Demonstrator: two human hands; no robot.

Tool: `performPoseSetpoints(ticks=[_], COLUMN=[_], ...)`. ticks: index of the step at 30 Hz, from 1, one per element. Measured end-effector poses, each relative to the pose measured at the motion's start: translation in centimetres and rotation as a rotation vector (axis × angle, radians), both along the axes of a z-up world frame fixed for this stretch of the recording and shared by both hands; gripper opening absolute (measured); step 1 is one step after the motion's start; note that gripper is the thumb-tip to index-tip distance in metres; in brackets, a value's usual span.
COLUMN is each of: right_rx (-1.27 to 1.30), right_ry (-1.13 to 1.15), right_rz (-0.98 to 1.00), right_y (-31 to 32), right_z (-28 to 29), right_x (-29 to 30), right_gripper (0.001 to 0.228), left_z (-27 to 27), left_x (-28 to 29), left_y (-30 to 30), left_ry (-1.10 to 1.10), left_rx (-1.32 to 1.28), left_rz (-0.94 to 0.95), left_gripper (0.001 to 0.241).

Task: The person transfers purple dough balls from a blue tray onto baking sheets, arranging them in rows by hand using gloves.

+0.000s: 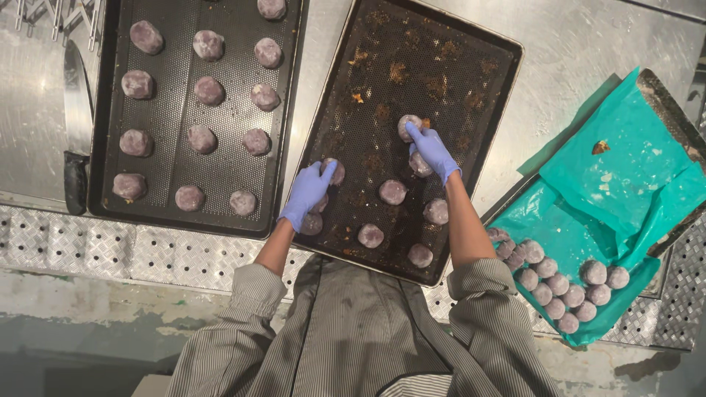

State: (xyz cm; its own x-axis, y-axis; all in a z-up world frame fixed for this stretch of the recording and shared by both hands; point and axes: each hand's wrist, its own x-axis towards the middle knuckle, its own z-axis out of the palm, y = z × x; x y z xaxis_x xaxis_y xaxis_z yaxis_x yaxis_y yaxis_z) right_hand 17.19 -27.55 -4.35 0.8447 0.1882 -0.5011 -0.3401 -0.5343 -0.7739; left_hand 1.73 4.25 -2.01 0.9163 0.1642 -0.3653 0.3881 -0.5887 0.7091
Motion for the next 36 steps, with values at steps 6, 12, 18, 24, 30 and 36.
performPoseSetpoints(ticks=[6, 12, 18, 24, 30, 36], right_rx=[-0.079, -0.361, -0.548, -0.479, -0.546, -0.442], right_ry=[0.027, 0.044, -0.386, -0.664, -0.666, -0.795], right_rz=[0.057, 0.063, -0.167, -0.244, -0.295, -0.381], right_y=[-0.1, -0.4, -4.4, -6.1, -5.2, -8.4], right_z=[2.0, 6.8, 7.1, 4.4, 6.1, 9.6], right_x=[-0.1, -1.4, -0.8, 0.9, -0.2, -6.8], right_gripper=[0.07, 0.071, 0.051, 0.035, 0.03, 0.03], left_z=[3.3, 6.1, 4.5, 1.4, 2.5, 6.3], left_x=[-0.2, 0.8, 10.1, 19.2, 16.6, 13.6], left_y=[0.0, -0.6, -3.8, -5.7, -5.4, -5.7], left_ry=[0.031, -0.002, -0.226, -0.191, -0.475, -0.775], left_rx=[0.145, 0.465, 0.369, 0.346, 0.254, 0.198], left_rz=[-0.177, -0.22, -0.07, -0.041, -0.171, -0.235], left_gripper=[0.064, 0.061, 0.055, 0.052, 0.026, 0.029])
